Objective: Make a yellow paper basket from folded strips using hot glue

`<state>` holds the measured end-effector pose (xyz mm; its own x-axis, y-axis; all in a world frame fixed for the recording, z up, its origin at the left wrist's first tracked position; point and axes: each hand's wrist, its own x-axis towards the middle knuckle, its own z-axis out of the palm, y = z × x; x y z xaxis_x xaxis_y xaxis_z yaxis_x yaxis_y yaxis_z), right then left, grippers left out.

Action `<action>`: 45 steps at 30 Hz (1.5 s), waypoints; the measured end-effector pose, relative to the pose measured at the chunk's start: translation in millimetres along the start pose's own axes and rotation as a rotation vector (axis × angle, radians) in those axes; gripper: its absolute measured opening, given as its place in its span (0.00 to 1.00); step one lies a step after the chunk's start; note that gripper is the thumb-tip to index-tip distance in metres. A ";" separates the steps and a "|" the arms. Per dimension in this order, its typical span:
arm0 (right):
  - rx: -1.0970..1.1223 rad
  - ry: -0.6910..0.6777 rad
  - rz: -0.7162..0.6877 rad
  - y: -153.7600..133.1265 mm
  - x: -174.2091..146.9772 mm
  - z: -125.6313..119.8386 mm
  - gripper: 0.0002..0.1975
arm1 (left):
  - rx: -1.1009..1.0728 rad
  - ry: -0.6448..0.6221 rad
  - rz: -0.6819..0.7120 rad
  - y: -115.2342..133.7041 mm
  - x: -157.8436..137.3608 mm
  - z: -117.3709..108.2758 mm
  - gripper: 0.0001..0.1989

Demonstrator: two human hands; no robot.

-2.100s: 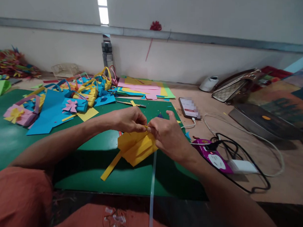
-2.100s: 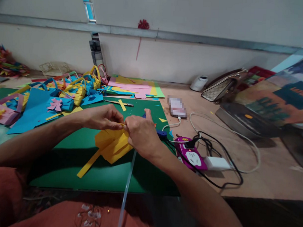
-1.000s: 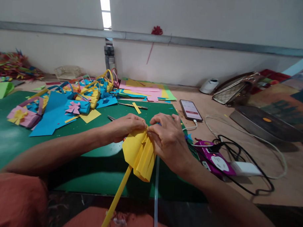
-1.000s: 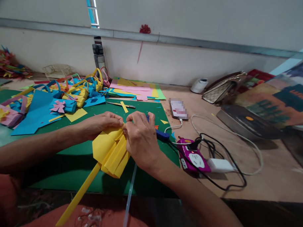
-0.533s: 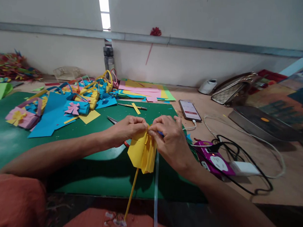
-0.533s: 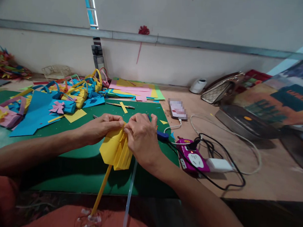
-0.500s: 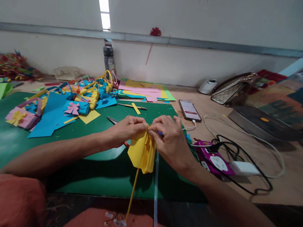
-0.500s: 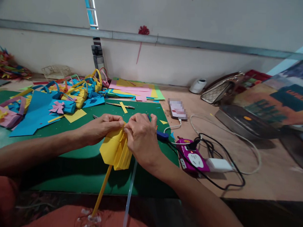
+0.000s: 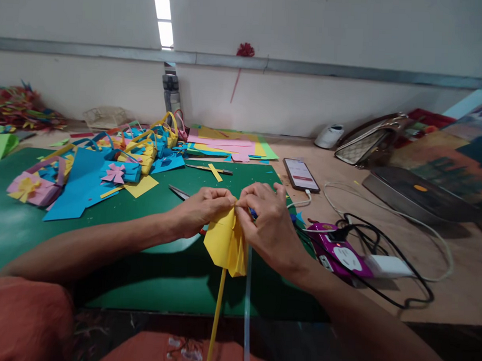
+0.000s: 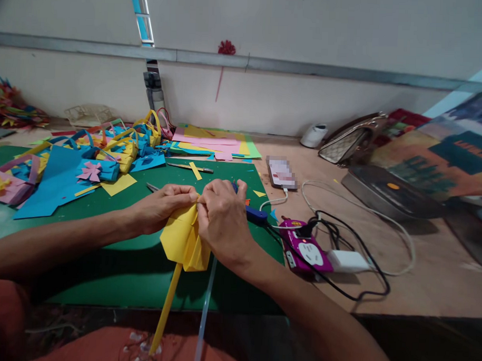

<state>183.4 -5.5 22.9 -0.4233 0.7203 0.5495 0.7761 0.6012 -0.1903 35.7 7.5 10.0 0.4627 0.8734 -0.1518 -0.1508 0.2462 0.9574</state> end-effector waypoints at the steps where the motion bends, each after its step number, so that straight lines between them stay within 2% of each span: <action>1: 0.005 -0.001 0.003 0.3 0.2 0.3 0.09 | -0.007 -0.003 -0.011 -0.3 1.2 -0.2 0.10; 10: 0.151 -0.048 0.065 4.5 2.7 -1.9 0.09 | -0.044 -0.032 -0.031 -2.0 5.2 -1.5 0.09; 21: 0.186 -0.046 0.071 4.9 2.7 -8.9 0.09 | -0.014 0.001 0.007 -0.8 4.3 -2.6 0.10; 30: -0.048 -0.031 -0.029 4.1 -2.0 -8.2 0.08 | 0.047 0.046 0.007 1.5 0.6 1.8 0.08; 45: -0.008 0.017 -0.121 5.0 -1.8 -0.2 0.09 | 0.031 0.005 0.055 -8.4 4.9 -1.8 0.10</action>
<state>188.1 -3.8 21.1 -0.5060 0.6370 0.5815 0.7236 0.6804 -0.1157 37.7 10.5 0.8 0.4500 0.8875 -0.0994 -0.1484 0.1841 0.9716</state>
